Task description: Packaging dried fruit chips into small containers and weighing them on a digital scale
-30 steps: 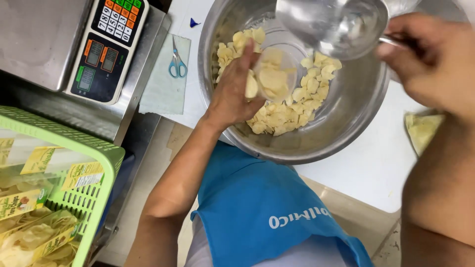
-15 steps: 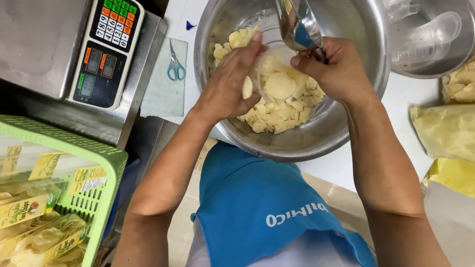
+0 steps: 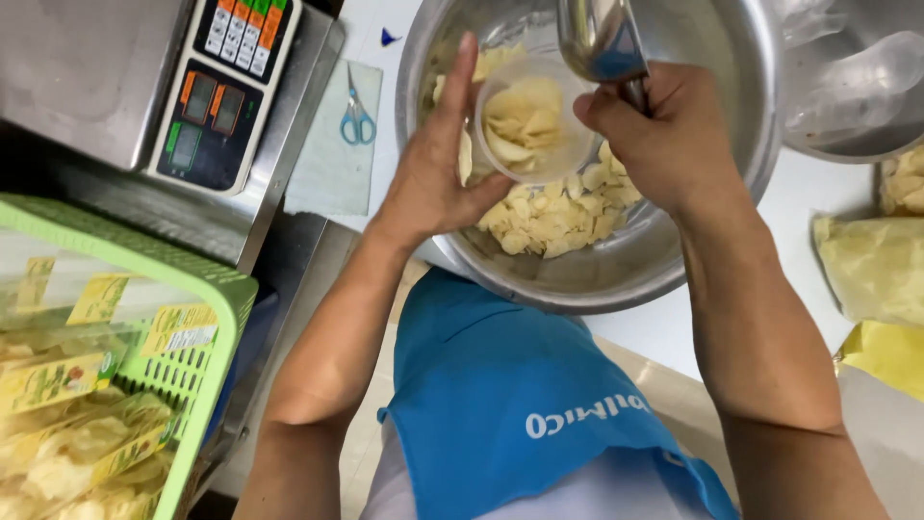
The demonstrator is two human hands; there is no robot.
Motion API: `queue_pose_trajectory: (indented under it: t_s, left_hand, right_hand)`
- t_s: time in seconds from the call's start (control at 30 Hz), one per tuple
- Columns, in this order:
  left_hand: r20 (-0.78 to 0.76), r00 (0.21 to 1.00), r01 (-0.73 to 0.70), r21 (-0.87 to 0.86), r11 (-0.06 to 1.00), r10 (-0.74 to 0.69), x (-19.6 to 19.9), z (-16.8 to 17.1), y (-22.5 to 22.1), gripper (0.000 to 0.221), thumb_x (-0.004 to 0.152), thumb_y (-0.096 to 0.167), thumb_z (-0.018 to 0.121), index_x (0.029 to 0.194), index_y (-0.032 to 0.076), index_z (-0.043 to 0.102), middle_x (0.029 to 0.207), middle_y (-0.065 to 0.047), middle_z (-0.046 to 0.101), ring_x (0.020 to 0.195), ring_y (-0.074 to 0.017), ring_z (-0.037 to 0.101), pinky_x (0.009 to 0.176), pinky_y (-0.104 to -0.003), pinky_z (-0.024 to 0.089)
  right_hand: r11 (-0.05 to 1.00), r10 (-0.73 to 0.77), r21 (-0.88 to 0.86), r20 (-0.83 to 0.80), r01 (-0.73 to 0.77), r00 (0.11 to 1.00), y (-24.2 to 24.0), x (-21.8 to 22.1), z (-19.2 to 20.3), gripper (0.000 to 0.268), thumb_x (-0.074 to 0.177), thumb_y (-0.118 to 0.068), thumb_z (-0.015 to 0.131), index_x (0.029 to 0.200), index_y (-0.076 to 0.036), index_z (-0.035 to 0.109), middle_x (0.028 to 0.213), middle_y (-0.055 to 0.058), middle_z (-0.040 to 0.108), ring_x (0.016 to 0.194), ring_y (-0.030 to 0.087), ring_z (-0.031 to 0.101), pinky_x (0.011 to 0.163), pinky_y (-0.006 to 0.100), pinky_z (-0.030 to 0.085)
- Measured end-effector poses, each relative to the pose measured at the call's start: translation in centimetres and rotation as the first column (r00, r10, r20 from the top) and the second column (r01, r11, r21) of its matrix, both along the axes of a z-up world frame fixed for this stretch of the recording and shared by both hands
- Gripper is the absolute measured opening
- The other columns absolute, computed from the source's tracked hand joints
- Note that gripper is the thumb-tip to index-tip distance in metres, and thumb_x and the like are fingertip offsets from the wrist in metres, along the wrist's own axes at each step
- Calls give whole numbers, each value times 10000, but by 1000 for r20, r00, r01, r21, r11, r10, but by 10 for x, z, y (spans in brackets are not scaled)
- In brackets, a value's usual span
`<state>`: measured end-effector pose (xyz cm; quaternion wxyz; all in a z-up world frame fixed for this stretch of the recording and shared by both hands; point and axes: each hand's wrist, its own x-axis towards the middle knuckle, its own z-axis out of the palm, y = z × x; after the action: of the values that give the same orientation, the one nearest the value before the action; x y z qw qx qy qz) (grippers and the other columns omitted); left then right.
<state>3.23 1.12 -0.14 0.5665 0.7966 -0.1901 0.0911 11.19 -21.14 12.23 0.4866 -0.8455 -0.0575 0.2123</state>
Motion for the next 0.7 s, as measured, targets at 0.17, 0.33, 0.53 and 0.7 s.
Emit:
queue_pose_trajectory:
  t_s: [0.17, 0.33, 0.53, 0.7]
  left_hand:
    - [-40, 988, -147, 37, 988, 148, -15, 24, 28, 1260, 1006, 111, 960, 1732, 262, -60, 1835, -39, -15, 1689, -320, 456, 1336, -453, 591]
    - [-183, 974, -169, -201, 965, 132, -9, -1, 26, 1273, 909, 44, 982, 1674, 294, -4, 1682, -179, 427, 1504, -337, 579, 1222, -428, 551]
    - [-138, 984, -143, -261, 955, 109, -2, -24, 21, 1342, 865, 34, 1060, 1687, 297, 32, 1493, -159, 518, 1435, -299, 572, 1215, -372, 526]
    - [-187, 974, -170, -217, 961, 130, 2, -37, 22, 1338, 786, 200, 1078, 1669, 240, 74, 1478, -124, 530, 1418, -268, 552, 1232, -369, 458]
  right_hand:
    - [988, 156, -13, 194, -157, 968, 29, -7, 5, 447, 1039, -94, 685, 706, -155, 394, 610, -66, 350, 575, 69, 311, 556, 284, 239]
    - [988, 85, -127, -34, -89, 996, 50, -3, -42, 426, 1002, -173, 640, 658, -146, 391, 551, -35, 348, 503, 87, 304, 443, 308, 221]
    - [998, 48, -40, -12, -48, 999, 34, -3, -55, 520, 1059, -173, 650, 662, -209, 317, 611, -83, 243, 575, 65, 228, 542, 294, 188]
    - [1000, 18, -19, -34, -19, 999, 32, -3, -58, 490, 1054, -168, 641, 656, -200, 358, 592, -92, 279, 543, 51, 248, 514, 271, 193]
